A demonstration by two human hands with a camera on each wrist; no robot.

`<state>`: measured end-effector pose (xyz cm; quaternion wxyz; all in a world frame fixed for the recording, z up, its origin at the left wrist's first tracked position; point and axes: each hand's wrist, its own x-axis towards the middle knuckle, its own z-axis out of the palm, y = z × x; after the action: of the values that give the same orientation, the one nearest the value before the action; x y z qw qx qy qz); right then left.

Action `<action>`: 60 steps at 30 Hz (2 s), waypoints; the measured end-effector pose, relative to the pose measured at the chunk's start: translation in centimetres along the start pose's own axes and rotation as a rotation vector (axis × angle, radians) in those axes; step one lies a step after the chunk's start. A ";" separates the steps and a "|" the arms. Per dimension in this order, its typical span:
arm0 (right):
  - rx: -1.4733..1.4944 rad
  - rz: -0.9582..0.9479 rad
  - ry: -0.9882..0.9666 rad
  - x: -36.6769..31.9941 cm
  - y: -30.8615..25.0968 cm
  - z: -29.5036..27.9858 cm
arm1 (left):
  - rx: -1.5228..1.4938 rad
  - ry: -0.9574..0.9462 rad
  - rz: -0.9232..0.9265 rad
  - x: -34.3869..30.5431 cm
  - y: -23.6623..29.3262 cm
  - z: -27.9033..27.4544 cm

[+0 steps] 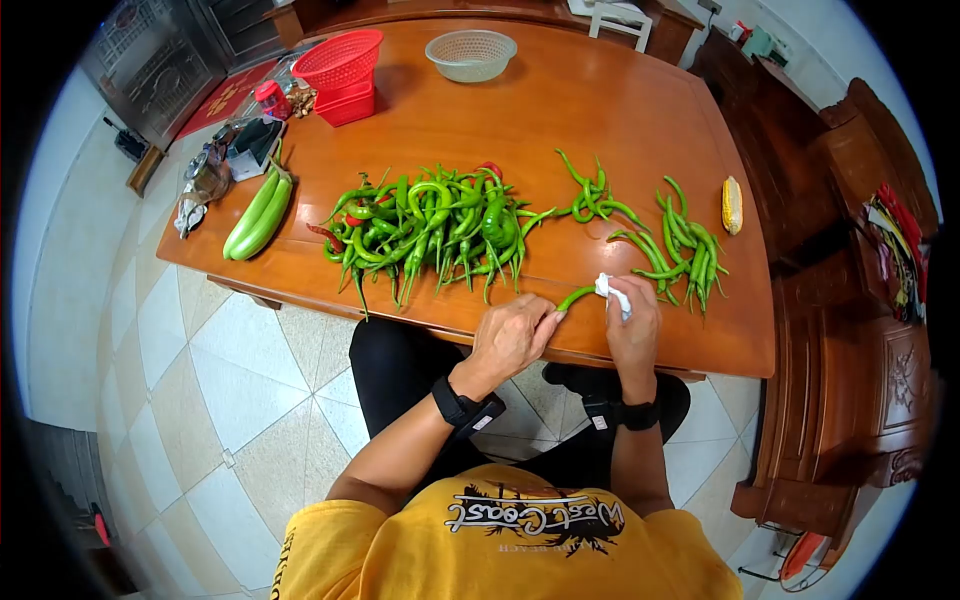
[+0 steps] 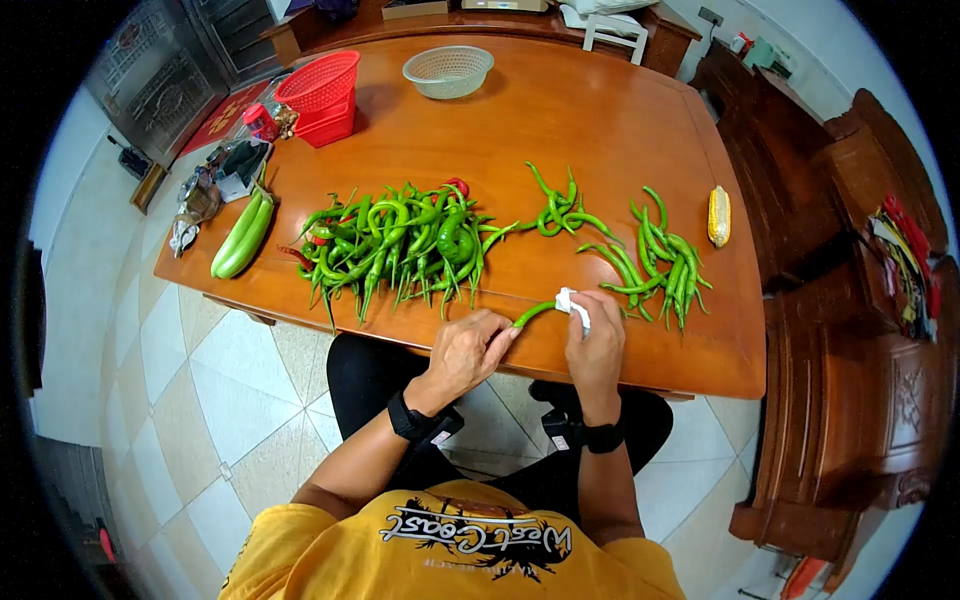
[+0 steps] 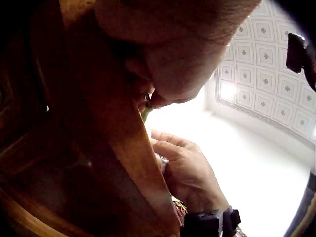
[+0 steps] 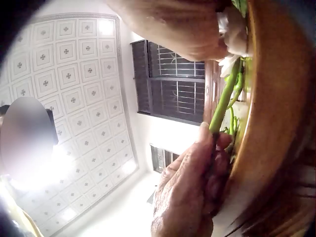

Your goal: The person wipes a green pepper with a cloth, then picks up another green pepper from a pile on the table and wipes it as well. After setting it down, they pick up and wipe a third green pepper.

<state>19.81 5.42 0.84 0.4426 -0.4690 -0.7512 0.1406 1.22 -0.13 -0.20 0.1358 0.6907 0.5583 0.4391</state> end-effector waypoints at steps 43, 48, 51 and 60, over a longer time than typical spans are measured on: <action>-0.198 0.040 -0.055 1.5 3.4 -2.7 | -0.250 0.123 -0.079 0.5 0.7 -2.6; -0.244 0.107 -0.148 1.7 4.0 -2.3 | -0.194 0.393 -0.120 2.3 0.6 -6.6; -0.235 0.115 -0.149 1.6 4.2 -2.6 | -0.050 0.481 -0.142 3.7 -0.5 -8.6; 0.049 -0.015 0.119 2.3 -0.5 -4.9 | 0.050 0.484 -0.233 3.5 -1.3 -9.1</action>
<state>23.01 6.08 5.17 0.4989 -0.4599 -0.7235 0.1272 -6.56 0.70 5.81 0.0312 0.4998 0.6610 0.5589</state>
